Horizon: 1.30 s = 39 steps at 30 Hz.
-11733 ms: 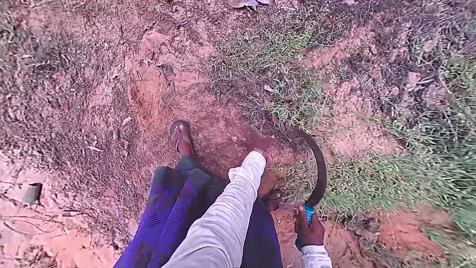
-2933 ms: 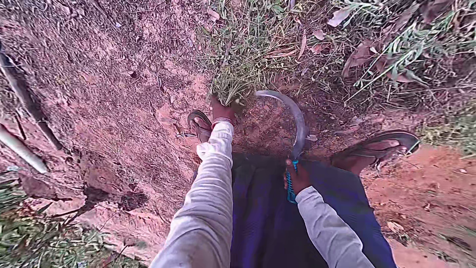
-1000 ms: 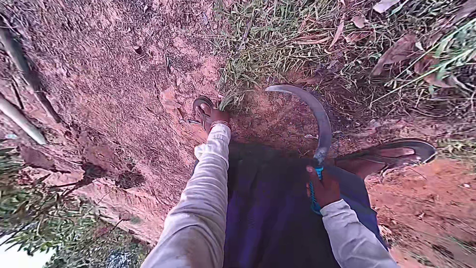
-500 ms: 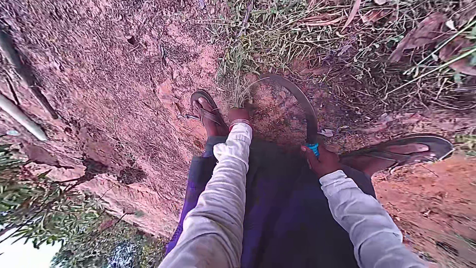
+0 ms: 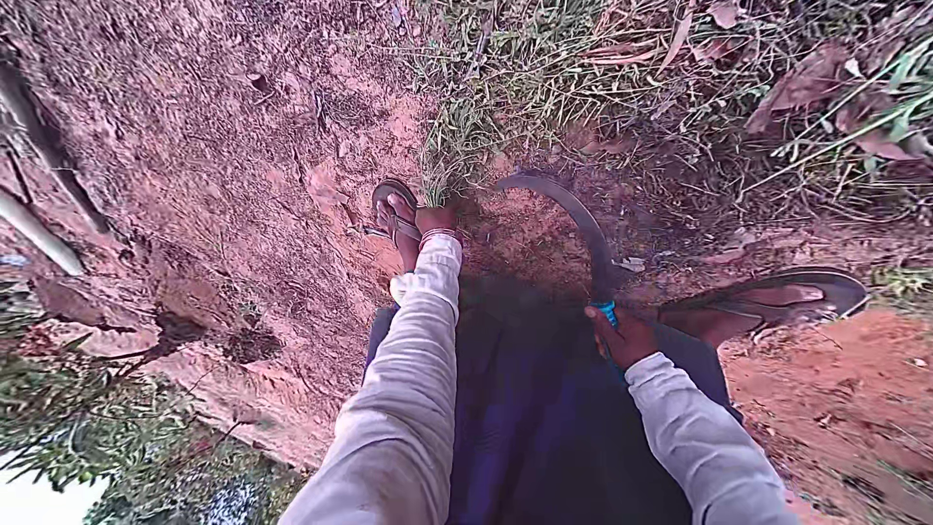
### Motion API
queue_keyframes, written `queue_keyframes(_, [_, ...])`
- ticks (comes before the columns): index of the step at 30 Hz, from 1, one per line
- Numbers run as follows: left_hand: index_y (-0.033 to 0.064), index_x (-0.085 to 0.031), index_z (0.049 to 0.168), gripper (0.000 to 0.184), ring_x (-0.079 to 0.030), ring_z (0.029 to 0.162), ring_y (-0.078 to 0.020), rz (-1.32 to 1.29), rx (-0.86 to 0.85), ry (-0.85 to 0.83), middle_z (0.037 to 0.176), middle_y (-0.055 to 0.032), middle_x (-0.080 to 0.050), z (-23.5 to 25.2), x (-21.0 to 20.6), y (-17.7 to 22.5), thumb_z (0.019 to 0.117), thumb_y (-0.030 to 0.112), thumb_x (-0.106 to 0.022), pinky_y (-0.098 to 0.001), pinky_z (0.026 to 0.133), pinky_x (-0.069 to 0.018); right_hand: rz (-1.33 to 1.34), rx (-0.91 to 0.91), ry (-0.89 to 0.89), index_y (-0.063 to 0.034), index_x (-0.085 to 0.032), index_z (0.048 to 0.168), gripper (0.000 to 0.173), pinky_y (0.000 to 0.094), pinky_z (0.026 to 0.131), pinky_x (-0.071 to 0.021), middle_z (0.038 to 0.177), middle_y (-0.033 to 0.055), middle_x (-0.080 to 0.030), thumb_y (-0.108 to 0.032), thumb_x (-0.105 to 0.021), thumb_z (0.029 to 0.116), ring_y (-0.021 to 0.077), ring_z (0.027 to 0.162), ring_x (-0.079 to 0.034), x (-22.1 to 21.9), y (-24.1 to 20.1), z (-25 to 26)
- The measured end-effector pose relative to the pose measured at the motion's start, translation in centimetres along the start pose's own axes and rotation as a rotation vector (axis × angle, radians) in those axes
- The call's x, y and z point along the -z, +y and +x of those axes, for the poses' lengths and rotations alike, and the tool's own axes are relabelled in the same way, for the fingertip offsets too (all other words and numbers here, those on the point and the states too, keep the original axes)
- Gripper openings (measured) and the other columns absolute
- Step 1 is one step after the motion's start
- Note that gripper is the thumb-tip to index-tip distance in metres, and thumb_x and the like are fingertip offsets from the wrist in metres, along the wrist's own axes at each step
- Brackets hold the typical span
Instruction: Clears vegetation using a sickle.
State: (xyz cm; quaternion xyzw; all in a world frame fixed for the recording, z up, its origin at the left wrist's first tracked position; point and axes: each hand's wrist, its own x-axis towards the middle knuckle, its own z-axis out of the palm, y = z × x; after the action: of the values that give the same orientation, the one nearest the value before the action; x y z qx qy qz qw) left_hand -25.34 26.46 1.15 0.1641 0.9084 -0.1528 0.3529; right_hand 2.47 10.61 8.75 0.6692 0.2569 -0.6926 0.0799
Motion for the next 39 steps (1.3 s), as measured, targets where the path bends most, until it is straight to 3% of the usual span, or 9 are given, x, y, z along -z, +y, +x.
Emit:
queue_keyframes(7, [-0.0073,-0.065,0.128,0.052,-0.061,0.128,-0.0411,0.163,-0.145,0.007,0.129,-0.029,-0.066,0.2,0.1,0.3,0.0986,0.035,-0.071,-0.0568,0.112,-0.043,0.149,0.008,-0.034,0.0102,-0.055,0.124,0.046,0.0257,0.056,-0.0492,0.069,0.0013,-0.055,-0.033,-0.05,0.1087,0.0069,0.052,-0.053,-3.5,-1.1,4.0])
queue_keyframes(13, [0.0034,-0.066,0.132,0.035,-0.059,0.133,-0.0357,0.29,-0.321,0.092,0.137,-0.0201,-0.065,-1.5,2.3,3.4,0.0996,0.016,-0.061,-0.056,0.113,-0.0412,-0.208,-0.154,-0.333,0.0051,-0.053,0.138,0.059,0.0494,0.089,-0.052,0.109,0.0259,-0.066,-0.046,-0.043,0.1096,0.0344,0.09,-0.068,-5.4,-7.7,8.5])
queue_keyframes(17, [0.0007,-0.059,0.139,0.042,-0.06,0.131,-0.0387,0.277,-0.314,0.095,0.136,-0.0246,-0.064,0.1,4.2,6.4,0.1016,0.018,-0.06,-0.0569,0.11,-0.0449,-0.282,-0.168,-0.368,0.0044,-0.052,0.14,0.059,0.0518,0.095,-0.0495,0.119,0.0294,-0.064,-0.046,-0.042,0.1099,0.038,0.102,-0.067,-5.2,-9.0,9.0])
queue_keyframes(23, [-0.0089,-0.044,0.148,0.059,-0.05,0.142,-0.0355,0.095,-0.362,0.071,0.155,-0.0269,-0.046,2.7,5.2,5.3,0.0998,0.016,-0.067,-0.0469,0.119,-0.0385,0.003,-0.141,-0.083,0.0108,-0.058,0.124,0.053,0.0407,0.062,-0.0534,0.073,0.0143,-0.061,-0.04,-0.053,0.1071,0.0229,0.058,-0.06,-3.8,-2.3,-2.0])
queue_keyframes(27, [0.0006,-0.001,0.164,0.125,-0.03,0.154,-0.0411,-0.015,-0.504,-0.069,0.168,-0.0309,-0.015,2.6,1.2,4.9,0.076,0.011,-0.089,-0.0537,0.121,-0.0352,0.085,-0.093,0.095,0.0107,-0.06,0.111,0.048,0.0289,0.047,-0.0481,0.059,0.0028,-0.054,-0.036,-0.054,0.1055,0.01,0.045,-0.052,-1.9,-0.4,-5.0])
queue_keyframes(28, [0.0042,-0.003,0.165,0.13,-0.02,0.156,-0.0466,0.091,-0.464,-0.056,0.169,-0.0314,-0.007,2.3,0.2,5.8,0.0718,0.017,-0.093,-0.0628,0.12,-0.0312,0.06,-0.101,0.093,0.0107,-0.06,0.112,0.048,0.0303,0.048,-0.0483,0.06,0.0042,-0.055,-0.037,-0.054,0.1057,0.0115,0.046,-0.053,-1.6,-0.5,-4.8])
queue_keyframes(30, [0.0084,-0.014,0.166,0.12,-0.027,0.152,-0.0521,0.239,-0.395,0.018,0.166,-0.0325,-0.019,1.9,-1.0,7.8,0.0732,0.021,-0.09,-0.0682,0.116,-0.0314,0.044,-0.08,0.104,0.0109,-0.061,0.113,0.05,0.0311,0.05,-0.0493,0.062,0.0054,-0.057,-0.038,-0.053,0.1053,0.0124,0.047,-0.055,-1.7,-1.0,-3.8])
queue_keyframes(33, [0.0099,-0.031,0.162,0.095,-0.057,0.131,-0.0441,0.211,-0.413,0.068,0.154,-0.0272,-0.046,2.7,0.0,8.3,0.081,0.015,-0.082,-0.0584,0.105,-0.0499,0.162,-0.025,0.177,0.0097,-0.06,0.108,0.044,0.023,0.047,-0.0491,0.058,-0.0023,-0.054,-0.034,-0.054,0.1039,0.0042,0.045,-0.053,-3.7,-1.6,-3.3])
queue_keyframes(39, [0.0102,-0.048,0.154,0.066,-0.056,0.136,-0.0371,0.225,-0.422,0.011,0.143,-0.0203,-0.062,3.1,3.3,9.4,0.0927,0.019,-0.073,-0.0569,0.114,-0.0423,0.455,-0.076,0.199,0.0044,-0.055,0.109,0.03,0.0201,0.045,-0.05,0.056,-0.0072,-0.05,-0.024,-0.046,0.109,0.0019,0.042,-0.052,-6.1,-2.6,-0.7])
